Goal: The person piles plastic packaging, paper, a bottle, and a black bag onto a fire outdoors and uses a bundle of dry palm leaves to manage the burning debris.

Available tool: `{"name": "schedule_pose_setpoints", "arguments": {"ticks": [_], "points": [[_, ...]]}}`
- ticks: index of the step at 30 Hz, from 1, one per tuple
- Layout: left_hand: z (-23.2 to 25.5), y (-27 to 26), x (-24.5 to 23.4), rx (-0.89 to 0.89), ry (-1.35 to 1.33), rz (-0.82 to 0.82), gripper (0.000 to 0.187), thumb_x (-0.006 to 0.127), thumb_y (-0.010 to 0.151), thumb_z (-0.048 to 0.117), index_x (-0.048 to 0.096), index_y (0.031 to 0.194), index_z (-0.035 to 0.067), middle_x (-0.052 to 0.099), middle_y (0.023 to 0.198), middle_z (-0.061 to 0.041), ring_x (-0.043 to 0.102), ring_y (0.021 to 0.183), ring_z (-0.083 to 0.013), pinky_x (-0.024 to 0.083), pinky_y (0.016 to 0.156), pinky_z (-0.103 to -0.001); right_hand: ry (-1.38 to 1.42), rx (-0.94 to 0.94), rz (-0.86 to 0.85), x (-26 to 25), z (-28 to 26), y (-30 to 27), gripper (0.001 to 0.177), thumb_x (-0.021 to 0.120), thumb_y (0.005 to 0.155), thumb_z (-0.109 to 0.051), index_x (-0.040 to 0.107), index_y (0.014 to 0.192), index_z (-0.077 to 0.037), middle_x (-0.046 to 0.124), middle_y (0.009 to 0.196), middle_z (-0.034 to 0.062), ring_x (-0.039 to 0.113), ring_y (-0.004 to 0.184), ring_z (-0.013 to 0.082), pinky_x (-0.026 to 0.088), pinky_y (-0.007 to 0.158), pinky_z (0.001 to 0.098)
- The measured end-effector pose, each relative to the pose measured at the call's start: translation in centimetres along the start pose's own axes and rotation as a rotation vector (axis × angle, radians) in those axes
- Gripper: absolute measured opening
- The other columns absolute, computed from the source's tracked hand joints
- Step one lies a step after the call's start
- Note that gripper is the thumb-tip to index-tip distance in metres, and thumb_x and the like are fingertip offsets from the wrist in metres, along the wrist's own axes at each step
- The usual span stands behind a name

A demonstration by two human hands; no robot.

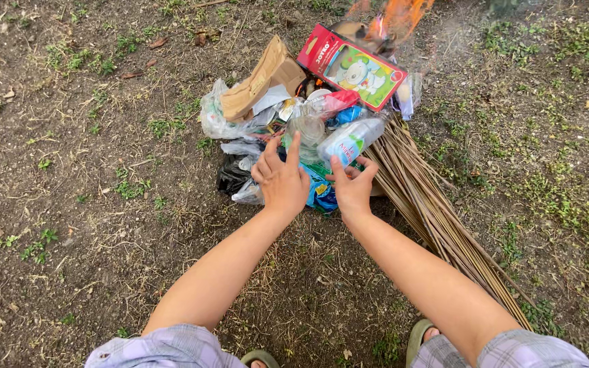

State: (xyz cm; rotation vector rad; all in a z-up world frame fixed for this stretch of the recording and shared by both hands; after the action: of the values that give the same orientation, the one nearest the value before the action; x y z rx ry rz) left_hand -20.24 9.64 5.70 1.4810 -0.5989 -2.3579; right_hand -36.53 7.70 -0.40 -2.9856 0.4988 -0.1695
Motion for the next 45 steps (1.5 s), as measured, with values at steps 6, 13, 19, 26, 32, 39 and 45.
{"name": "schedule_pose_setpoints", "arguments": {"ticks": [6, 13, 19, 26, 32, 39, 45], "points": [[-0.3, 1.0, 0.2, -0.023, -0.029, 0.002, 0.078, 0.069, 0.081, 0.016, 0.045, 0.154, 0.029, 0.031, 0.154, -0.019, 0.028, 0.137, -0.0419, 0.021, 0.107, -0.061, -0.153, -0.226, 0.027, 0.3, -3.5, 2.0, 0.064, 0.077, 0.094, -0.033, 0.035, 0.128, 0.001, 0.068, 0.091, 0.0133, 0.068, 0.067, 0.0156, 0.053, 0.056, 0.0279], [-0.2, 2.2, 0.4, -0.073, -0.069, -0.039, 0.077, 0.071, 0.079, 0.019, 0.046, 0.152, 0.026, 0.033, 0.152, -0.021, 0.028, 0.138, -0.0438, 0.021, 0.106, -0.063, -0.122, -0.368, -0.033, 1.6, -6.1, 4.0, 0.055, 0.072, 0.098, -0.028, 0.043, 0.134, 0.001, 0.071, 0.108, 0.0124, 0.07, 0.074, 0.0134, 0.058, 0.062, 0.0262], [-0.3, 1.2, 1.1, -0.045, -0.081, -0.03, 0.078, 0.071, 0.079, 0.02, 0.044, 0.152, 0.018, 0.033, 0.153, -0.023, 0.027, 0.137, -0.0438, 0.021, 0.108, -0.061, -0.741, -0.633, -0.014, 2.1, -9.2, 4.8, 0.058, 0.072, 0.098, -0.028, 0.051, 0.146, -0.003, 0.07, 0.115, 0.01, 0.067, 0.08, 0.0254, 0.055, 0.077, 0.0407], [-0.4, 2.9, 0.4, -0.024, -0.077, -0.027, 0.067, 0.071, 0.085, 0.024, 0.051, 0.15, 0.022, 0.034, 0.151, -0.019, 0.027, 0.138, -0.0421, 0.02, 0.108, -0.061, -1.171, -0.742, 0.008, 1.7, -13.3, 3.1, 0.054, 0.069, 0.098, -0.027, 0.053, 0.146, -0.008, 0.058, 0.118, 0.0152, 0.065, 0.097, 0.0358, 0.053, 0.074, 0.0495], [0.2, 5.2, 1.7, -0.143, -0.009, -0.168, 0.072, 0.072, 0.08, 0.03, 0.052, 0.149, 0.021, 0.031, 0.151, -0.022, 0.023, 0.14, -0.0421, 0.018, 0.106, -0.063, -1.435, -0.86, -0.049, 2.4, -14.3, 4.3, 0.058, 0.063, 0.099, -0.03, 0.047, 0.151, -0.01, 0.063, 0.112, 0.0157, 0.067, 0.092, 0.0352, 0.055, 0.07, 0.0478], [0.0, 6.9, 2.6, -0.267, -0.043, -0.254, 0.075, 0.076, 0.075, 0.034, 0.054, 0.146, 0.023, 0.029, 0.152, -0.021, 0.02, 0.142, -0.0417, 0.015, 0.11, -0.062, -1.65, -0.719, -0.205, 3.9, -13.9, 6.4, 0.065, 0.054, 0.1, -0.025, 0.036, 0.16, -0.009, 0.074, 0.079, 0.0148, 0.071, 0.065, 0.0365, 0.055, 0.058, 0.0502], [-0.5, 6.7, 1.8, -0.24, -0.101, -0.176, 0.074, 0.076, 0.075, 0.034, 0.056, 0.144, 0.019, 0.029, 0.152, -0.021, 0.021, 0.14, -0.0434, 0.014, 0.113, -0.063, -1.574, -0.646, -0.186, 3.8, -14.9, 4.7, 0.064, 0.054, 0.104, -0.029, 0.033, 0.161, -0.007, 0.074, 0.08, 0.0159, 0.071, 0.066, 0.0367, 0.054, 0.06, 0.0503]]}}
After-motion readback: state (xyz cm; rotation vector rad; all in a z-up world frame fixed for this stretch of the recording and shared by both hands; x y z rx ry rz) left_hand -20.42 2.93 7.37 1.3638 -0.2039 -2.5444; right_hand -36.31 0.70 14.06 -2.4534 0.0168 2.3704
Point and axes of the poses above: each hand's wrist, its own y-axis towards the middle knuckle, its own x-axis out of the palm, z = x × y, the point moved 3 cm from there along y, towards the middle knuckle
